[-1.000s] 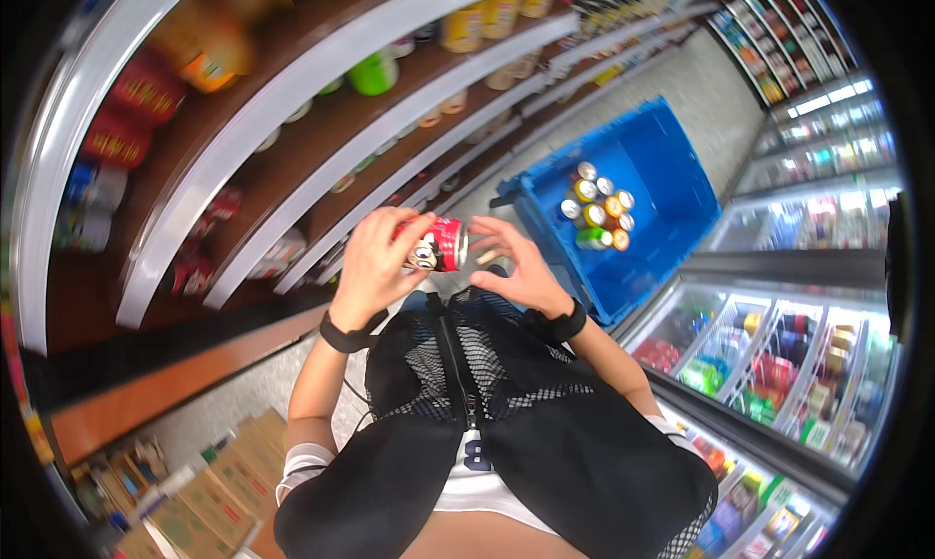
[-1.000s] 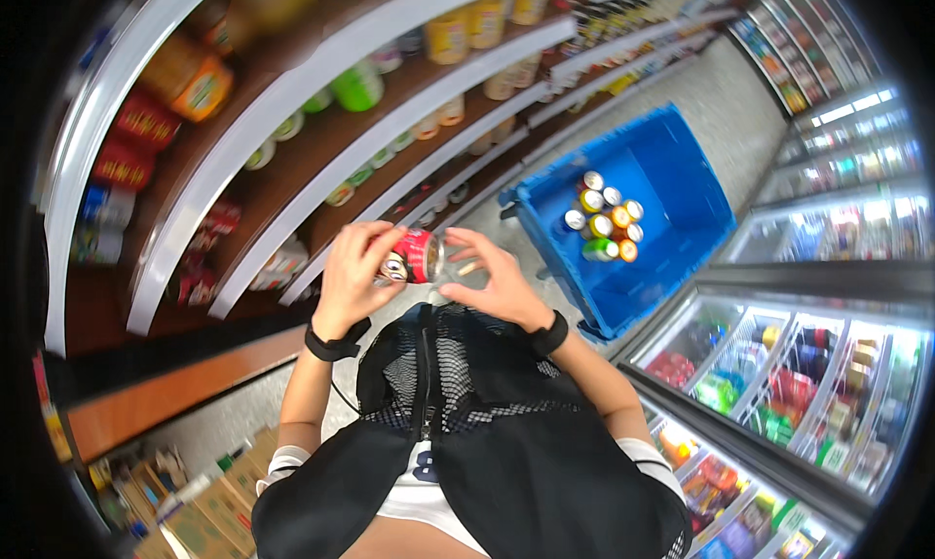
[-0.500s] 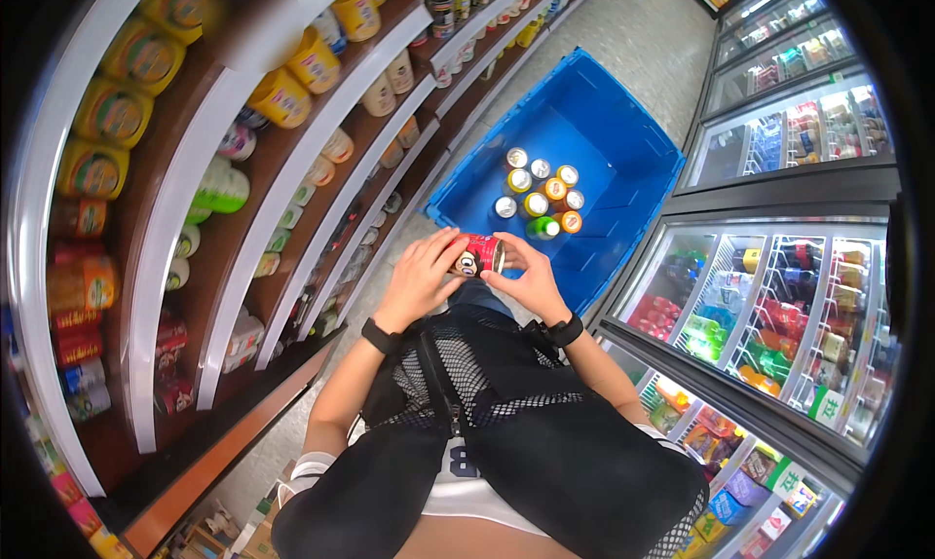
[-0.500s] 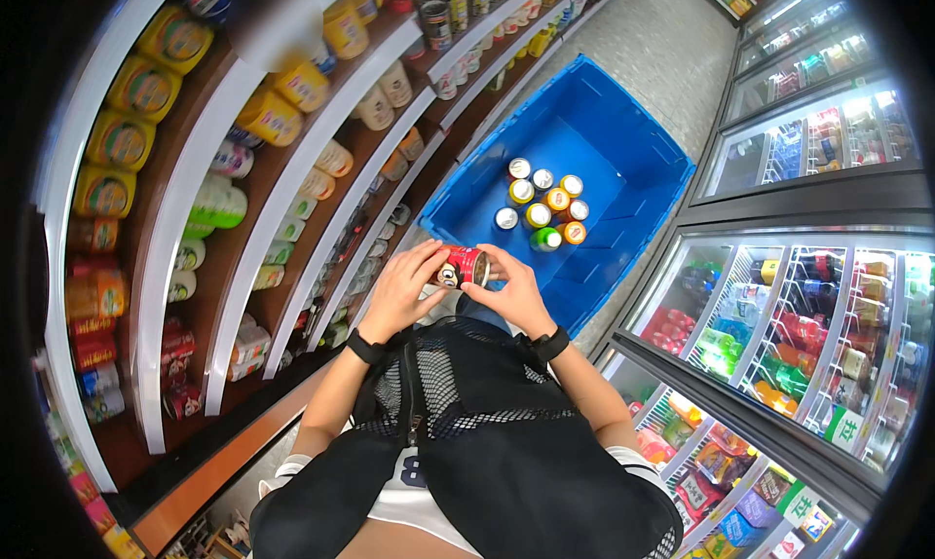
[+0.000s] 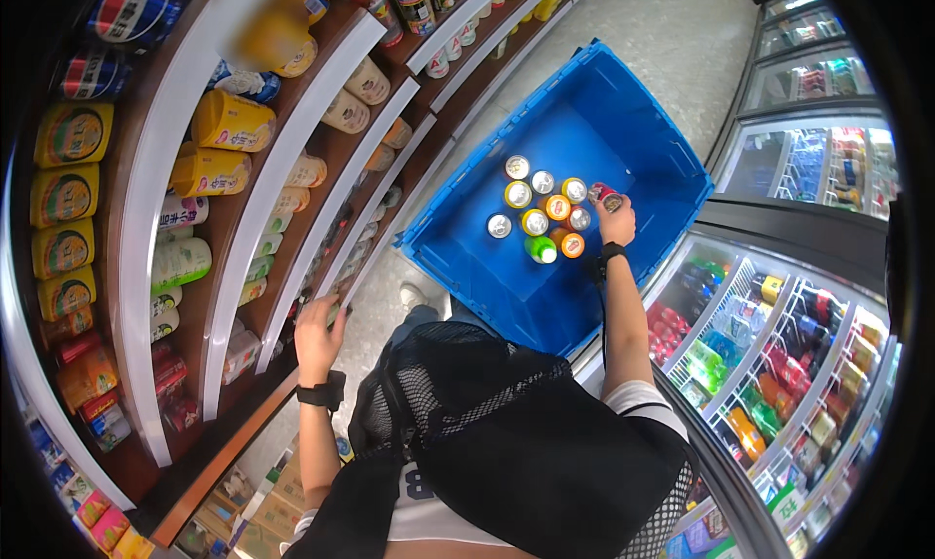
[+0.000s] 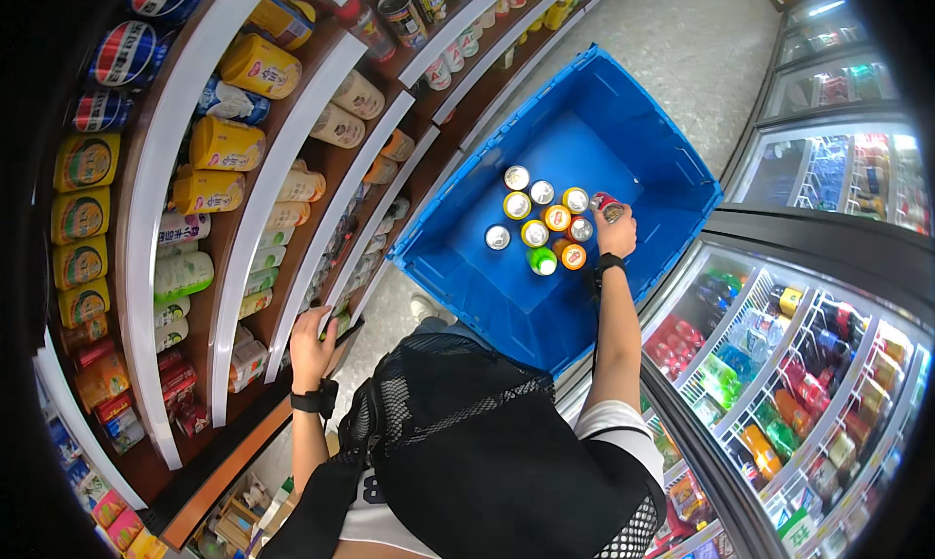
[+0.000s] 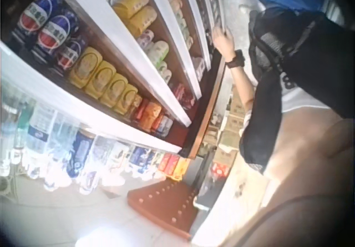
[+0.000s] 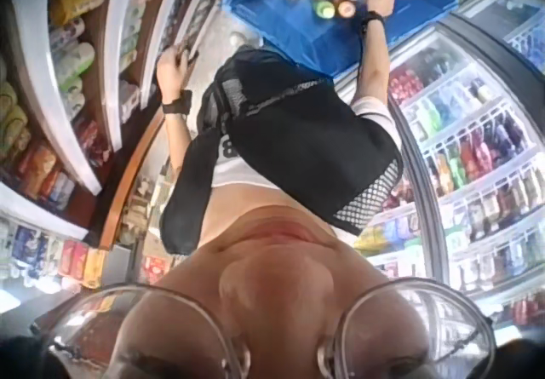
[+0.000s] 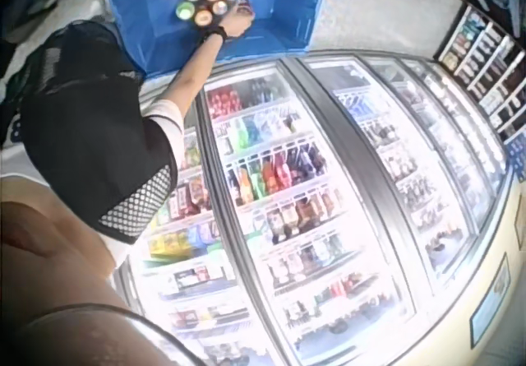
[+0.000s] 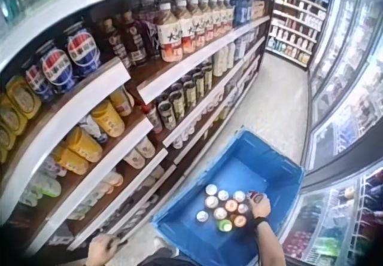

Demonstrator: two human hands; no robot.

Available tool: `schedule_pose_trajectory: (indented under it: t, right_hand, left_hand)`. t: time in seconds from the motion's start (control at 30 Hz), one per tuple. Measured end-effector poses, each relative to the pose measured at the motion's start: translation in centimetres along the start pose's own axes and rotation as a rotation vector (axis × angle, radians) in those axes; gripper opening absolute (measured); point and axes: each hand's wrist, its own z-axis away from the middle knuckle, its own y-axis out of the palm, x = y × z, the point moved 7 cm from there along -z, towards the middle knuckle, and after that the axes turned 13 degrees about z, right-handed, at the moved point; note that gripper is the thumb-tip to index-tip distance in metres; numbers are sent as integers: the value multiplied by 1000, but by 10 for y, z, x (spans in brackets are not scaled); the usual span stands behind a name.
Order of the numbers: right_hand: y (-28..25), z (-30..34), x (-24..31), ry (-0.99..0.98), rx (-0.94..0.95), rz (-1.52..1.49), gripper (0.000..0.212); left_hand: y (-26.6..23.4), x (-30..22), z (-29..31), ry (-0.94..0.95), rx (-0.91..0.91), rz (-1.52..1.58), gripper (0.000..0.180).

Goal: Picking up beverage cans and bottles from a shelf and placing them into a crate.

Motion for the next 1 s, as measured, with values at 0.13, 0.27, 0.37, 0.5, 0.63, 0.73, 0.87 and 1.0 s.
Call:
schedule_pose_trajectory:
  t: [0.13, 0.27, 0.37, 0.5, 0.63, 0.73, 0.87, 1.0]
  right_hand:
    - [42, -14, -15, 7, 217, 138, 71]
    - [53, -12, -17, -15, 286, 170, 68]
    - [66, -24, -21, -81, 314, 161, 67]
    - [77, -32, -20, -98, 323, 136, 73]
    - [94, -40, -19, -171, 308, 63, 77]
    - [93, -54, -2, -206, 239, 22, 73]
    - [58, -69, -6, -338, -2, -169, 61]
    - [10, -54, 1, -463, -168, -262, 47]
  left_hand:
    - [-13, 20, 37, -143, -2, -39, 22]
    - [-19, 27, 62, -256, -4, -60, 22]
    - [-23, 24, 73, -305, -21, -57, 22]
    - [-26, 25, 83, -331, -66, -35, 22]
    - [-31, 25, 90, -377, -84, -30, 23]
    - [-40, 27, 102, -355, -214, -96, 24]
    - [-51, 29, 115, -296, -571, -171, 16]
    - [-89, 38, 138, -249, -1047, -417, 18]
